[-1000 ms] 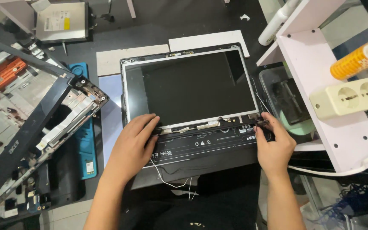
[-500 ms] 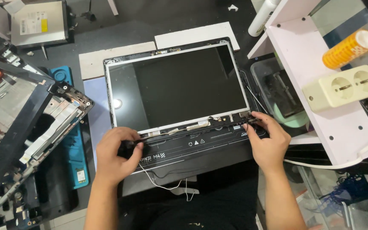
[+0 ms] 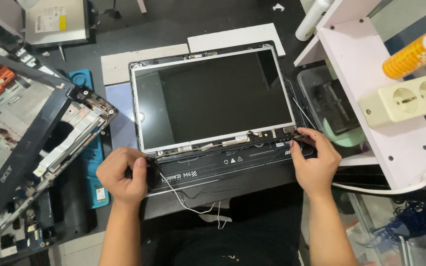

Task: The person removes the laptop screen assembly from the chassis by detaching cables and unscrewing fasteners. They then place the screen face-down and remove the bezel and internal components using a screwdriver.

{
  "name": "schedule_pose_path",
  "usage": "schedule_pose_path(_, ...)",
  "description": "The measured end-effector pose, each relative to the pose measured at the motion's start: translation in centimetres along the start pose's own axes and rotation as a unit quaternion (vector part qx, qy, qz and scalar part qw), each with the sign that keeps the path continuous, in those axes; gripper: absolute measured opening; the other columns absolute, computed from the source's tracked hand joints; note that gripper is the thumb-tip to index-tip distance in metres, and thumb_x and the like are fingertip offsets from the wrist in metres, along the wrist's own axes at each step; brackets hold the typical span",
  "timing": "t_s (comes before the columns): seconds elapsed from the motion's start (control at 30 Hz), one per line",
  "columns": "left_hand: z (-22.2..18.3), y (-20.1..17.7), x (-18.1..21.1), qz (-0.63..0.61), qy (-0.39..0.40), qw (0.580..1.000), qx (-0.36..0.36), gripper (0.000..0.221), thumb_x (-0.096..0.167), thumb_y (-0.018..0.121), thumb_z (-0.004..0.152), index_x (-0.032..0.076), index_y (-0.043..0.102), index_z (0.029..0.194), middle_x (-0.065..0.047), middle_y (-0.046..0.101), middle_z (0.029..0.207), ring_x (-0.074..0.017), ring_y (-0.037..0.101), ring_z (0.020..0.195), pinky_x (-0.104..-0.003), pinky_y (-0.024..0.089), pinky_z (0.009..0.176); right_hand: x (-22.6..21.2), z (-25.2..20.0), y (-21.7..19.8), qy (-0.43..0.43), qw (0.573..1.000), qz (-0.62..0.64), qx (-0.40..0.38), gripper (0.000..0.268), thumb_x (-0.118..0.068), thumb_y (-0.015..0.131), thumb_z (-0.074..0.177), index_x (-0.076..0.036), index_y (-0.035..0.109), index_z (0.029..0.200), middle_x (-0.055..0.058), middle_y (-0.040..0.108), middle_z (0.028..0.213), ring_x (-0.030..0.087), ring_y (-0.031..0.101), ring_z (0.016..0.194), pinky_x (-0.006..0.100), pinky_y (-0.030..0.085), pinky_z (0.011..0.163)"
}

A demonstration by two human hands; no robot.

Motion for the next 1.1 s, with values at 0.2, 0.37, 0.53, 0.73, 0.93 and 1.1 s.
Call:
schedule_pose_path(0.2,-1.0,-0.3,-1.2,-0.016,-0.036,0.998,0.048,0.030,0.001,0.062,0.090,0.002,0.045,0.065,-0.012,0.063,0.071,-0.0249,0.069,0.071,-0.030,0.049,0.066,0.9,-0.4,-0.1,-0.005,1.000,-0.007,-0.003,0.029,0.008,0.068,0.088,0.001,0.070,0.116,0.011,0.073,0.108,0.018,0.070,0.092,0.030,0.056,0.087)
schedule_pose_path(0.37,-0.8,-0.4,-1.1,-0.016,-0.036,0.998,0.049,0.024,0.000,0.062,0.088,0.000,0.049,0.067,-0.013,0.065,0.073,-0.0241,0.068,0.071,-0.030,0.049,0.066,1.4,-0.6,0.1,-0.015,0.999,0.032,0.024,0.027,0.006,0.065,0.094,0.003,0.068,0.121,0.013,0.071,0.116,0.020,0.069,0.100,0.029,0.056,0.091)
schedule_pose_path(0.53,-0.3,-0.4,-0.4,-0.001,-0.027,0.999,0.043,0.015,-0.001,0.063,0.087,-0.001,0.056,0.073,-0.012,0.066,0.076,-0.0244,0.065,0.071,-0.031,0.048,0.068,0.0,-0.7,-0.4,-0.081,0.993,-0.007,0.083,0.023,0.003,0.065,0.102,0.003,0.068,0.125,0.016,0.069,0.127,0.026,0.067,0.115,0.034,0.055,0.098)
schedule_pose_path(0.73,-0.8,-0.2,-1.0,-0.004,-0.059,0.996,0.067,0.003,-0.003,0.063,0.090,-0.001,0.065,0.092,-0.010,0.068,0.078,-0.0202,0.066,0.070,-0.031,0.050,0.067,-5.5,-0.3,2.0,-0.164,0.971,-0.176,0.013,0.024,-0.005,0.072,0.095,-0.006,0.072,0.119,0.008,0.068,0.126,0.033,0.055,0.126,0.045,0.040,0.112)
schedule_pose_path(0.93,-0.4,-0.3,-0.4,0.027,-0.017,0.996,0.083,0.010,-0.006,0.063,0.090,0.000,0.065,0.098,-0.012,0.068,0.086,-0.0248,0.066,0.076,-0.033,0.051,0.071,-5.4,-0.4,4.9,-0.215,0.939,-0.248,-0.100,0.035,-0.003,0.068,0.086,-0.013,0.076,0.119,0.004,0.066,0.129,0.032,0.050,0.130,0.051,0.029,0.114)
schedule_pose_path(1.1,-0.1,-0.1,0.0,0.061,0.024,0.995,0.076,0.015,-0.006,0.065,0.085,0.002,0.064,0.097,-0.014,0.068,0.091,-0.0304,0.064,0.081,-0.038,0.051,0.072,-4.6,-0.6,5.2,-0.210,0.946,-0.229,-0.094,0.026,-0.001,0.067,0.088,-0.012,0.074,0.111,0.003,0.068,0.126,0.030,0.052,0.131,0.050,0.030,0.115)
Point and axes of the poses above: each hand's wrist, its own z-axis towards the middle knuckle, its own y-axis out of the palm, x = y × z, the point moved 1 cm from there along z, towards the middle knuckle
